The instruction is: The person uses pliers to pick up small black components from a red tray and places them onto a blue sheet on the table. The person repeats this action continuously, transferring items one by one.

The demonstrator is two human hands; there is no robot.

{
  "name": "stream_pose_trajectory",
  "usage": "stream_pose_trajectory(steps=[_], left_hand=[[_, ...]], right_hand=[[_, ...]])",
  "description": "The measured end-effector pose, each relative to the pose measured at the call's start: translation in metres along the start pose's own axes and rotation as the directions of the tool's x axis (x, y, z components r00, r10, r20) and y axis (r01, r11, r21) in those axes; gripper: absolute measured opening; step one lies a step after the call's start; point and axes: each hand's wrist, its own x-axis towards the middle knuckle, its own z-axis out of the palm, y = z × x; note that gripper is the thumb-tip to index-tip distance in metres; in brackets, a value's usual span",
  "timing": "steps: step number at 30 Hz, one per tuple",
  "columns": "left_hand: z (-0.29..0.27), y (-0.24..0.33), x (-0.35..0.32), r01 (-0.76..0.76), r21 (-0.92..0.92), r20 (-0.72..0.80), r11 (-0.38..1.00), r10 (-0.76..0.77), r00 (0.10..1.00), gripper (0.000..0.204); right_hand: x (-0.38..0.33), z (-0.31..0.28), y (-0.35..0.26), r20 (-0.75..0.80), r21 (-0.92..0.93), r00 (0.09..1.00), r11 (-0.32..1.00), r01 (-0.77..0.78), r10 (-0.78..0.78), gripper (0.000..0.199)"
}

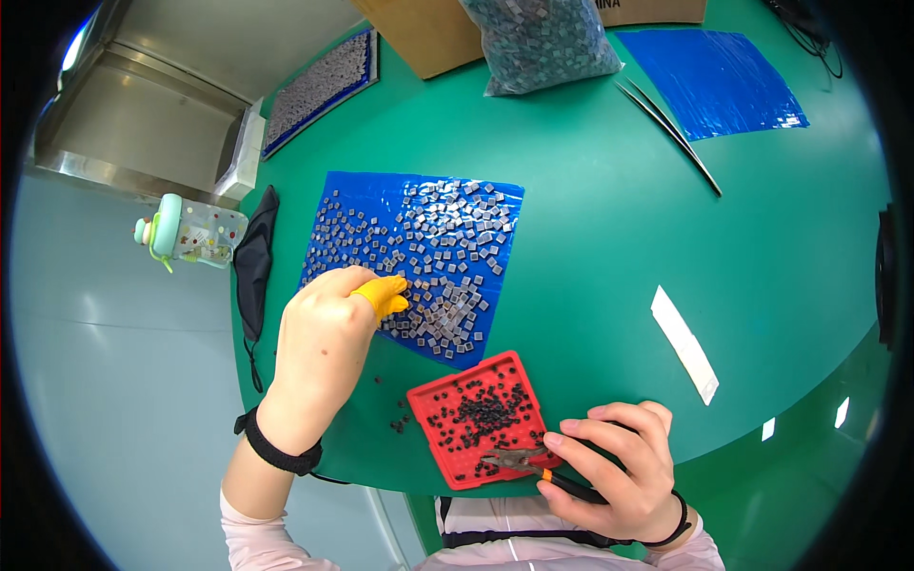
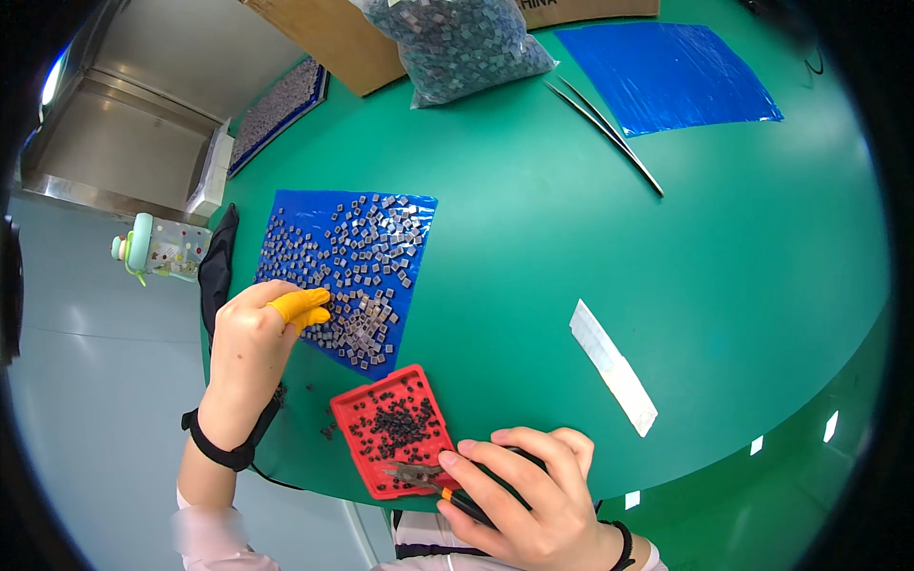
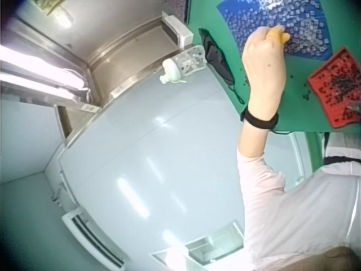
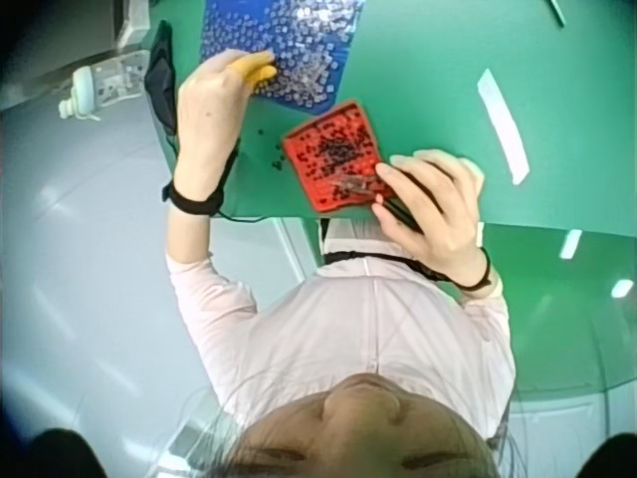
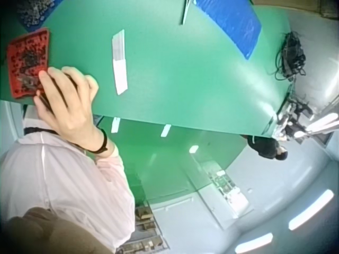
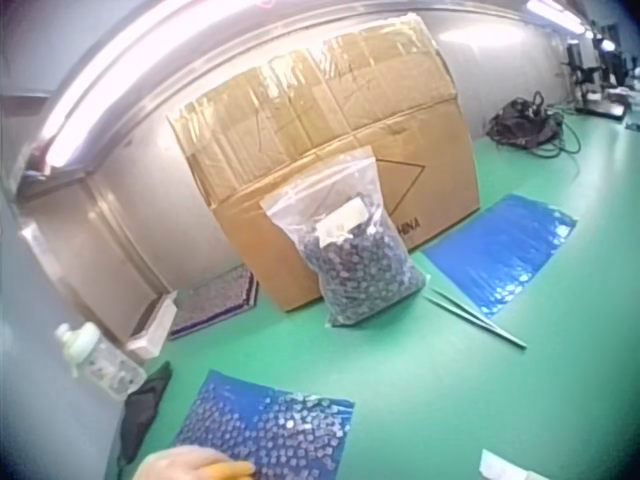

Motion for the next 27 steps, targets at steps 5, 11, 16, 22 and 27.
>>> stream_pose_trajectory(steps=[5, 11, 16, 22, 27], left_hand=[[-0.007, 0.003, 0.001, 0.038, -0.034, 0.008, 0.999, -0.037, 0.999, 0.025], [-0.018, 0.000, -0.008, 0.117, -0.102, 0.031, 0.988, -0.115, 0.993, 0.025], [-0.064, 0.027, -0.036, 0.376, -0.273, 0.347, 0.885, -0.274, 0.897, 0.021], [-0.034, 0.045, -0.095, 0.628, -0.358, 0.364, 0.691, -0.515, 0.776, 0.022], [-0.021, 0.050, -0.101, 0.649, -0.463, 0.289, 0.604, -0.589, 0.755, 0.020]], right_hand=[[0.000, 0.000, 0.001, -0.002, 0.002, 1.000, 1.000, 0.002, -0.002, 0.043], [0.001, 0.002, -0.002, -0.010, 0.010, 1.000, 1.000, 0.006, -0.006, 0.043], [-0.001, -0.001, 0.001, -0.009, 0.010, 1.000, 1.000, -0.017, 0.017, 0.044], [0.000, 0.001, 0.000, -0.004, 0.007, 1.000, 1.000, -0.007, 0.007, 0.045], [0.000, 0.001, -0.002, 0.013, -0.021, 1.000, 0.999, -0.026, 0.026, 0.043]])
